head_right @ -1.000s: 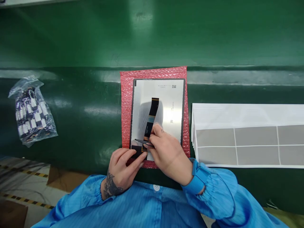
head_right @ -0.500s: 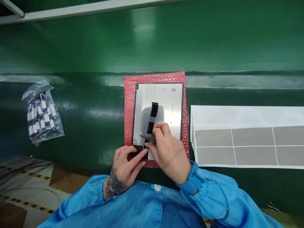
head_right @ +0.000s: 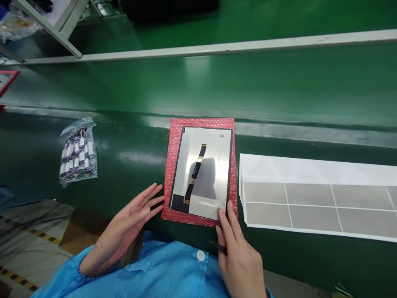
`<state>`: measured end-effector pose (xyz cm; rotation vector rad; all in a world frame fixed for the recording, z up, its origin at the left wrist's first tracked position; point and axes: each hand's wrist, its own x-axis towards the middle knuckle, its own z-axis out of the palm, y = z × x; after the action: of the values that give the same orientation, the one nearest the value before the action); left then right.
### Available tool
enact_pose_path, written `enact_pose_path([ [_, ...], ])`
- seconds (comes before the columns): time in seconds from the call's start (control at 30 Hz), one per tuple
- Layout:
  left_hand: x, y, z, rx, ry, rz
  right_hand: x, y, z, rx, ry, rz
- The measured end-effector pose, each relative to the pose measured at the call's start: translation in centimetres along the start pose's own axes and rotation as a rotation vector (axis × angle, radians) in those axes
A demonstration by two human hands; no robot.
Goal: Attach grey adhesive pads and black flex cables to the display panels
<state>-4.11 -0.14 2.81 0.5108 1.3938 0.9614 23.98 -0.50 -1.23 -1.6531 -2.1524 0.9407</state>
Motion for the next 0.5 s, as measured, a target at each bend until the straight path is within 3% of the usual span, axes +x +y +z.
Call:
enact_pose_path([
  [0.27,2.7,1.5,3.3,0.058,-0.040,-0.070,0.8,-0.1,1.1,0.342,0.078,-0.018],
  [0.4,5.7,4.5,1.9,0.094,0.034,-0.056,1.9,-0.7,1.9,0.420,0.011,-0.158],
  [0.5,10.1,8.4,-0.5,0.320,0.136,0.070,3.0,-0.8,3.0,0.439,0.073,-0.250],
])
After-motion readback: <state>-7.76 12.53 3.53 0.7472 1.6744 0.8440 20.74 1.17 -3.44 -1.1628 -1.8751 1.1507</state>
